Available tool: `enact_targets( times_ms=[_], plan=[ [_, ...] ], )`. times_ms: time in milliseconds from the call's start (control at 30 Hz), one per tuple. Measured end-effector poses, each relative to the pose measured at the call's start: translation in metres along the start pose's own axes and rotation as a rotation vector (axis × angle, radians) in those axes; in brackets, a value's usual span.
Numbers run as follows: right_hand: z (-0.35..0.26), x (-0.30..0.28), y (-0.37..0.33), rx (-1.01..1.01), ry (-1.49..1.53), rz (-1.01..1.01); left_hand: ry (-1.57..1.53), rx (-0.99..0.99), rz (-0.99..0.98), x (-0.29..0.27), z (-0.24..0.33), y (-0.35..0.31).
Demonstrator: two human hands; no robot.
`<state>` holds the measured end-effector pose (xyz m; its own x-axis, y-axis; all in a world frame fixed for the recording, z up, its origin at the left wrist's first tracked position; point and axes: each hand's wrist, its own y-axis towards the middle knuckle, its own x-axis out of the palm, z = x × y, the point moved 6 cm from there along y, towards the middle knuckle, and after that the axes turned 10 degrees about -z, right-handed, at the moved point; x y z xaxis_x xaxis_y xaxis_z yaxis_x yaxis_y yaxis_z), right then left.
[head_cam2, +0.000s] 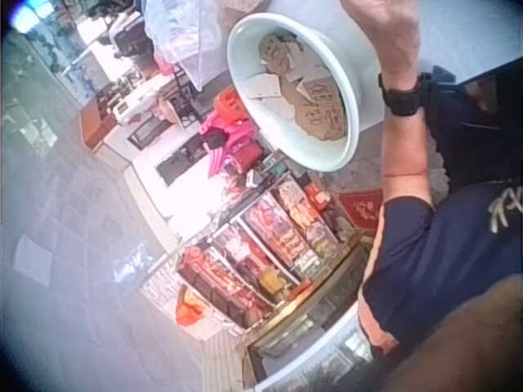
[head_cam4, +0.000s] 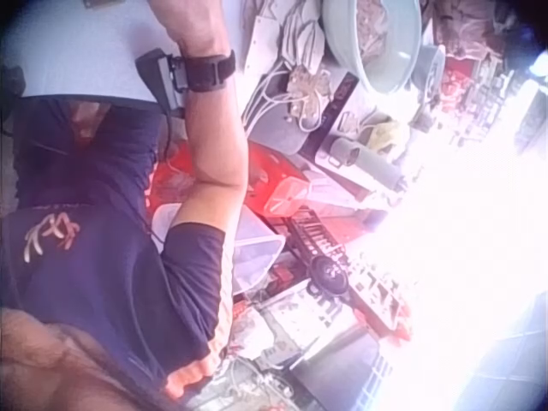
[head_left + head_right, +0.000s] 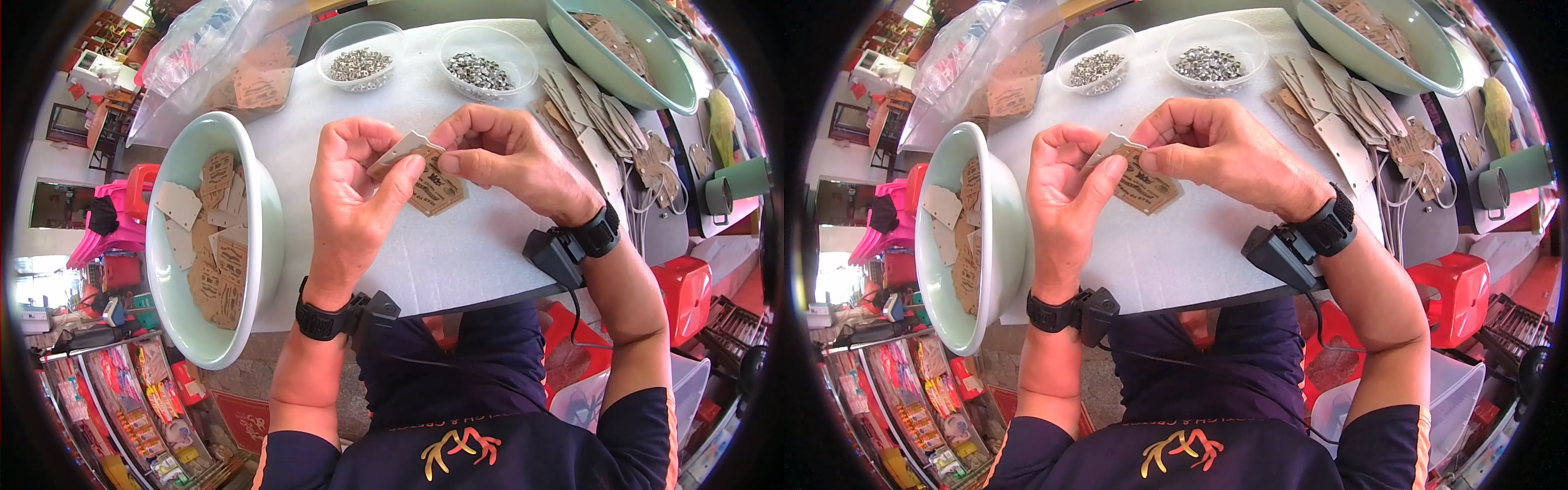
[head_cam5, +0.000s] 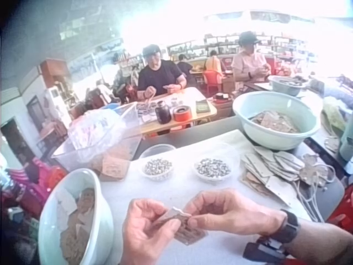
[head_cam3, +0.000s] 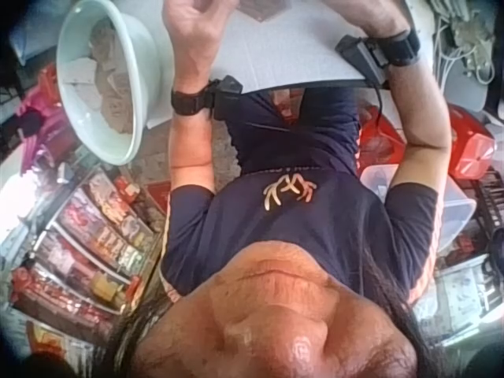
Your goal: Manually pushing small metal rivets through pre-made holes in leather shoe labels.
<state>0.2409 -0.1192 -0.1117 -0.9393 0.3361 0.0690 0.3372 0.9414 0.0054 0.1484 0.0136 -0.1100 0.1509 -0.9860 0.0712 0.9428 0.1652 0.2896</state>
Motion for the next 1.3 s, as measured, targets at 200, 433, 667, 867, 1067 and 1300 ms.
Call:
enact_targets(
  times_ms=[200, 433, 667, 867, 1067, 1300],
  plan=[
    [0.000, -0.001, -0.001, 0.007, 0.030, 0.014, -0.002, -0.077, -0.044, 0.001, -0.001, 0.000],
    [0.001, -0.001, -0.001, 0.028, -0.024, 0.030, -0.045, -0.120, -0.031, -0.001, -0.008, 0.001],
    [0.001, -0.001, -0.002, -0.013, -0.007, 0.037, -0.164, -0.236, -0.009, -0.006, -0.013, -0.002],
    [0.007, -0.003, 0.003, -0.105, -0.047, 0.091, -0.233, -0.293, -0.020, -0.008, -0.019, -0.004],
    [0.005, -0.004, 0.001, -0.083, -0.122, 0.108, -0.270, -0.303, -0.026, -0.009, -0.019, -0.004],
    [0.005, -0.001, 0.002, -0.100, -0.069, 0.097, -0.282, -0.302, -0.027, -0.010, -0.019, -0.004]
  ],
)
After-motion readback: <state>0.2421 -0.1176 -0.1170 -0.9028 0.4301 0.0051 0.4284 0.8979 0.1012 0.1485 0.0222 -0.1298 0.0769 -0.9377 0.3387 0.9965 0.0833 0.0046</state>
